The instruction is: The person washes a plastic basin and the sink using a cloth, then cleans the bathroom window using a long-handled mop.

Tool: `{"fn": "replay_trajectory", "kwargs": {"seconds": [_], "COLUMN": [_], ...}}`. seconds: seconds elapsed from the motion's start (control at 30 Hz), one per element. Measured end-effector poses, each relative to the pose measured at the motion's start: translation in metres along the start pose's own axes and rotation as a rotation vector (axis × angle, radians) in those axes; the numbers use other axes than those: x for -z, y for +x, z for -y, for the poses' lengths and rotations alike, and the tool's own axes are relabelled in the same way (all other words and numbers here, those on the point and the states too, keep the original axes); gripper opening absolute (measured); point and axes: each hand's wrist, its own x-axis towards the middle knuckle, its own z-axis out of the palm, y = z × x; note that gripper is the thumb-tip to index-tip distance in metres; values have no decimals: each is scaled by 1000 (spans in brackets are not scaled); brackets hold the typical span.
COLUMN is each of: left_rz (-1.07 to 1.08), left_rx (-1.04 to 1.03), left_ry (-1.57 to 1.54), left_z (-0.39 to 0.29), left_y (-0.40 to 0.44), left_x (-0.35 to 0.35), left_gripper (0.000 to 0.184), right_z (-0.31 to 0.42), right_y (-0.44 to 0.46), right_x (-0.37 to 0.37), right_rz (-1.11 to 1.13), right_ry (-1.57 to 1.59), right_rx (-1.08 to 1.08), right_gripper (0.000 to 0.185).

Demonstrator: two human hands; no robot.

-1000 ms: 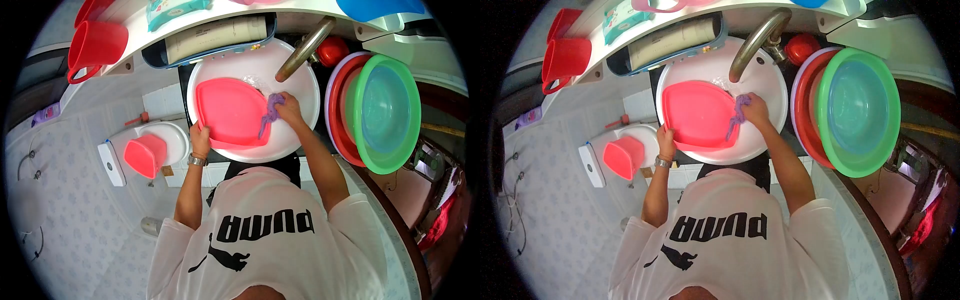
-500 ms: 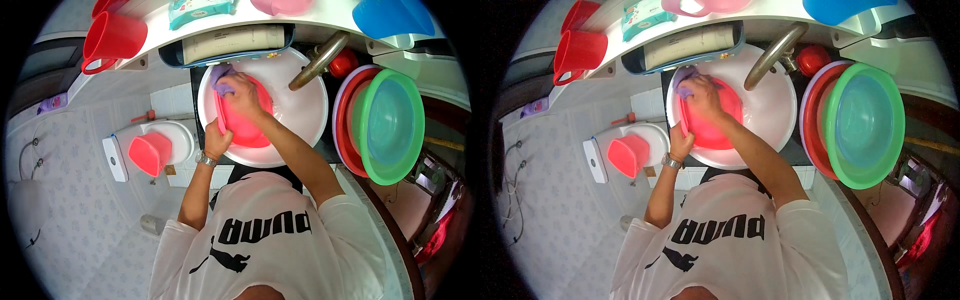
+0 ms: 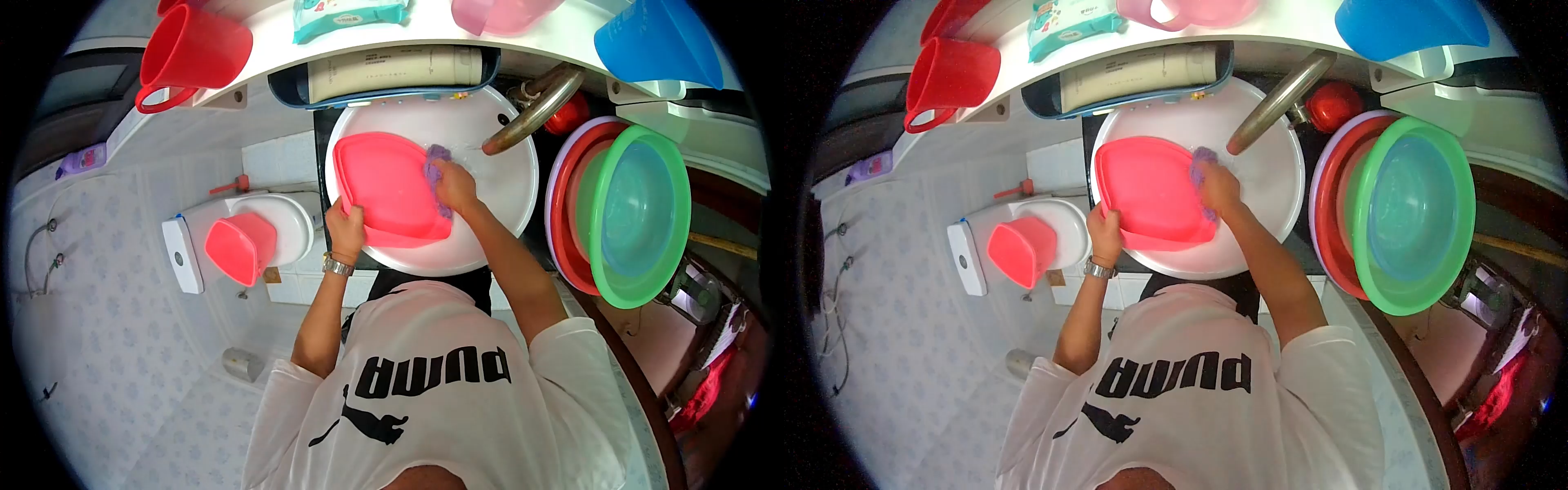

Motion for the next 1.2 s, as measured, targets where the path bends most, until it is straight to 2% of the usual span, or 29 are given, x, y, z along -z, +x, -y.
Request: {"fn": "replay_trajectory", "kwargs": {"seconds": [0.03,0.17,0.23,0.27,0.33,0.4,0.43,0.47,0.5,0.57,0.6,0.63,0.73,0.87,0.93,0.97,1.03,1.07,1.1,1.17,1.2], "left_rz": [-34,-66,-29,-26,-27,-48,-46,-62,-76,-62,-55,-51,-71,-65,-50,-47,62,-18,-19,192,186], "left_rx": [1,92,90,145,197,377,373,480,588,628,675,672,776,766,743,744,481,319,326,230,233], "left_ry": [-2,-102,-126,-177,-230,-301,-302,-404,-502,-594,-684,-683,-768,-829,-531,-530,-162,-97,-97,-219,-224], "left_z": [1,8,-2,-7,-16,-23,-27,-32,-39,-53,-58,-59,-60,-57,-56,-53,-35,-10,-12,-16,-24], "left_y": [0,7,9,11,15,20,23,24,25,28,29,30,38,48,51,50,50,49,47,42,40], "left_x": [2,0,1,-1,-4,-7,-10,-13,-15,-21,-24,-28,-35,-40,-38,-35,-26,-26,-21,-10,-4], "left_gripper": [28,26,25,25,25,31,31,30,30,31,32,32,40,39,42,42,48,54,54,62,62], "right_z": [5,20,26,27,29,17,13,11,10,9,15,17,28,48,50,46,37,32,28,21,19], "right_y": [-7,-20,-27,-33,-49,-57,-61,-67,-73,-81,-87,-91,-101,-106,-103,-101,-94,-93,-95,-95,-92], "right_x": [6,26,39,49,77,91,99,106,109,115,124,127,134,135,126,122,109,104,98,87,82], "right_rz": [113,259,381,378,299,129,-5,-137,-140,-434,-475,-480,-666,-722,-682,-683,-609,-606,-615,-616,-667], "right_ry": [17,68,382,381,807,997,926,853,856,645,508,509,283,244,237,236,198,199,187,174,180], "right_rx": [-14,43,127,128,-30,-112,-143,-176,-179,-59,-63,-64,186,312,341,338,275,278,275,275,264], "right_gripper": [33,26,26,26,30,34,34,33,33,32,30,30,29,30,30,30,30,30,30,30,30]}}
